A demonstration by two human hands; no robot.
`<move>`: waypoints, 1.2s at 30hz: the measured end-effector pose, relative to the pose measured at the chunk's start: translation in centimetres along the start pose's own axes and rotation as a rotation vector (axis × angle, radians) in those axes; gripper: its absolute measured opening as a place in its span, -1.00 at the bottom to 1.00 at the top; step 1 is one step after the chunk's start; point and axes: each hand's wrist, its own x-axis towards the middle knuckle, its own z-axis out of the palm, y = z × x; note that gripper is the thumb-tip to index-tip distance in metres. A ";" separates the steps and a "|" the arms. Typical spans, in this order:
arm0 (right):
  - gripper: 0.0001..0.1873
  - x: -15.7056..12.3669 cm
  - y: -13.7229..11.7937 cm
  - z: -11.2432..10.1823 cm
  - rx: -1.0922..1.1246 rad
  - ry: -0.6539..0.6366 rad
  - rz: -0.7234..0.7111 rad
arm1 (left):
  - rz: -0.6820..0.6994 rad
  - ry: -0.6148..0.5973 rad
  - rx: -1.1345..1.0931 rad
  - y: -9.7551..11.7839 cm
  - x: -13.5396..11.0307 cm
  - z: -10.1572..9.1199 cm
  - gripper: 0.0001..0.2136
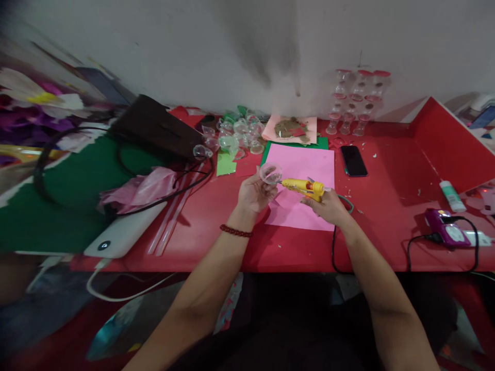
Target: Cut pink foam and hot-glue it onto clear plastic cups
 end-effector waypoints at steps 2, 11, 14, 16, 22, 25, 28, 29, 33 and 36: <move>-0.62 0.1 0.1 0.0 0.010 0.020 -0.006 | -0.001 -0.001 -0.005 0.0 0.0 0.0 -0.79; -0.60 0.3 0.5 0.0 0.030 0.099 -0.036 | -0.001 -0.007 -0.002 -0.1 0.1 -0.2 -0.79; -0.50 0.6 0.8 -0.2 0.060 0.188 -0.046 | 0.000 -0.015 -0.004 -0.1 0.3 -0.3 -0.77; -0.44 0.7 1.0 -0.9 0.075 0.244 -0.047 | -0.011 -0.022 -0.004 -0.1 0.4 -0.4 -0.77; -0.56 -1.2 2.2 -6.6 -0.511 0.548 0.075 | -0.006 -0.026 -0.038 -0.1 0.4 -0.3 -0.75; -0.51 -2.8 4.3 -9.5 -0.815 0.627 0.270 | 0.005 0.000 -0.039 -0.2 0.5 -0.3 -0.82; -0.41 -4.0 6.9 -11.3 -0.936 0.588 0.456 | 0.040 0.013 -0.027 -0.2 0.5 -0.3 -0.88; -0.39 -4.3 7.5 -11.6 -0.954 0.569 0.482 | 0.065 0.003 -0.008 -0.1 0.5 -0.3 -0.88; -0.41 -4.9 7.6 -11.4 -1.065 0.576 0.452 | 0.271 -0.098 0.226 0.5 -0.1 -0.7 -0.94; -0.46 -4.2 5.5 -9.4 -1.086 0.630 0.217 | 0.432 -0.183 0.525 0.8 -0.8 -1.0 -0.84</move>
